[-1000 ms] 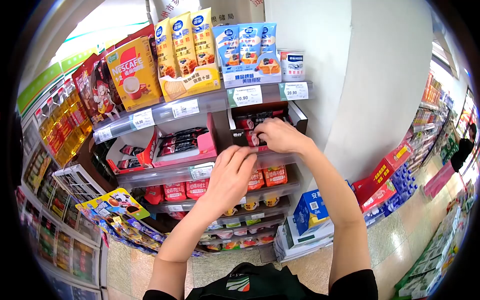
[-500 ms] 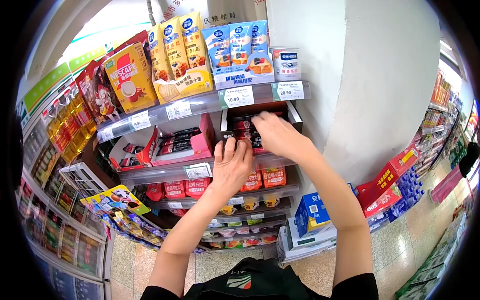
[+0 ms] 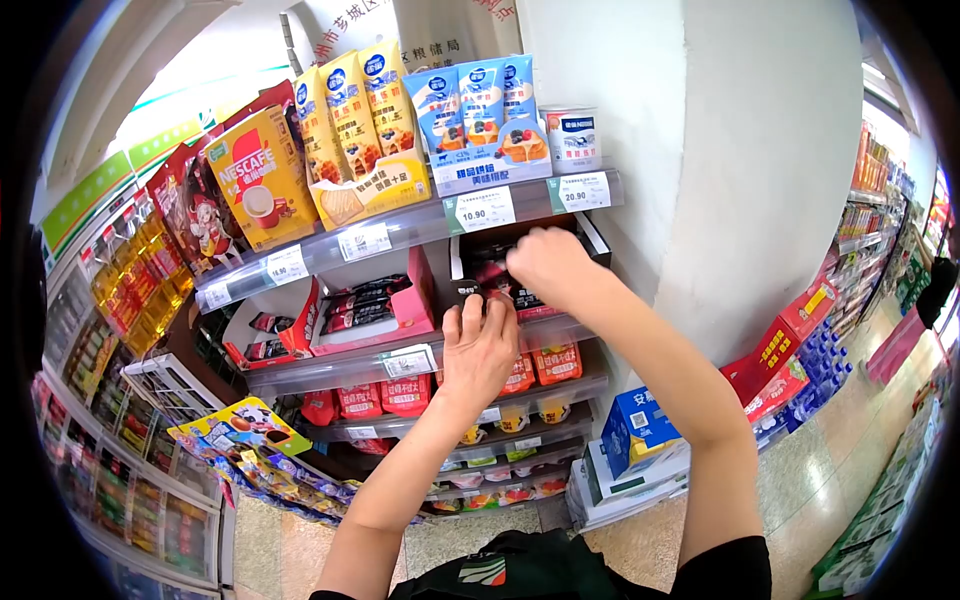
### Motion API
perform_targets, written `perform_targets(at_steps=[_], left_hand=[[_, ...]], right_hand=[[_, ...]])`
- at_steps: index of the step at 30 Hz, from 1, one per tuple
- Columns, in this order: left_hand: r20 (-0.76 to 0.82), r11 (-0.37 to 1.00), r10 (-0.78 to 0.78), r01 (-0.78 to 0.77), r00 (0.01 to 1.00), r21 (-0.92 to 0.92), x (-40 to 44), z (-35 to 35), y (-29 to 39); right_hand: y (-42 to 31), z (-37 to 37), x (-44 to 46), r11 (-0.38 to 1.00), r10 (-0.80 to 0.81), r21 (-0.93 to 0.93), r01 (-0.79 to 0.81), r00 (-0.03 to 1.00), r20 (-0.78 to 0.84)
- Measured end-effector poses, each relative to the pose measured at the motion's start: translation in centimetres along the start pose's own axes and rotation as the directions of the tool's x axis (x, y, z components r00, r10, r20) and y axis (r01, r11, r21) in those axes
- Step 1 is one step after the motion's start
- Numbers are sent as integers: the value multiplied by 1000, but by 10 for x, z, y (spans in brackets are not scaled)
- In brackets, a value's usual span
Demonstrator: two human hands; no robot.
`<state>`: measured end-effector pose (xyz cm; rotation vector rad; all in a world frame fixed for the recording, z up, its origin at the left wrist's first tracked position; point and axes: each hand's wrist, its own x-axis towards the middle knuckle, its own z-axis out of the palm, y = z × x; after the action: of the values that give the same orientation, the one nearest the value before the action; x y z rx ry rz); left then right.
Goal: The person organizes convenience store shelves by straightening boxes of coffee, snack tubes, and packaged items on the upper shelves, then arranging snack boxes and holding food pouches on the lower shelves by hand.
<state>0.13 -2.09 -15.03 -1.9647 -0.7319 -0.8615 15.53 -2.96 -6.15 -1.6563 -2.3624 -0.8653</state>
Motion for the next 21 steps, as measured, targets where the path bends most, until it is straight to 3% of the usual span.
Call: perform_targets(at_steps=[1, 4, 6, 9, 11, 12, 13, 16, 18, 19, 21], left_hand=[[-3, 1000, -5, 5, 1000, -2, 0, 0, -1], [21, 998, -6, 7, 1000, -61, -1, 1, 0], [-30, 978, -86, 79, 996, -195, -1, 3, 2], [-115, 976, -92, 67, 989, -207, 2, -2, 2], [-107, 983, -91, 72, 990, -171, 4, -3, 2], [-59, 993, -60, 53, 996, -107, 4, -2, 3], [-10, 999, -31, 31, 999, -44, 3, -2, 3], [-3, 1000, -7, 7, 1000, -24, 0, -5, 2], [-7, 1000, 4, -4, 1000, -18, -1, -5, 1], [-8, 1000, 7, -8, 1000, -11, -2, -5, 1], [-8, 1000, 14, -14, 1000, -4, -3, -5, 1]], right_hand=[[-5, -1, -9, 998, -62, -30, 61, 997, -37], [-13, 5, -37, 991, -64, 107, 79, 989, -131], [-13, 7, -45, 988, -89, 107, 112, 976, -200], [-15, 5, -47, 982, -108, 118, 151, 945, -309], [-8, -5, -41, 948, -29, 319, 1, 996, 81], [2, -6, -34, 924, -9, 381, -28, 996, 93], [8, -7, -24, 914, 43, 404, -35, 999, -9], [13, -13, 3, 949, 151, 282, -143, 989, -8], [13, -3, 19, 965, 182, 137, -225, 946, 268], [15, 8, 25, 964, 184, 137, -227, 945, 270], [20, 39, 38, 993, 121, 12, -120, 990, -78]])
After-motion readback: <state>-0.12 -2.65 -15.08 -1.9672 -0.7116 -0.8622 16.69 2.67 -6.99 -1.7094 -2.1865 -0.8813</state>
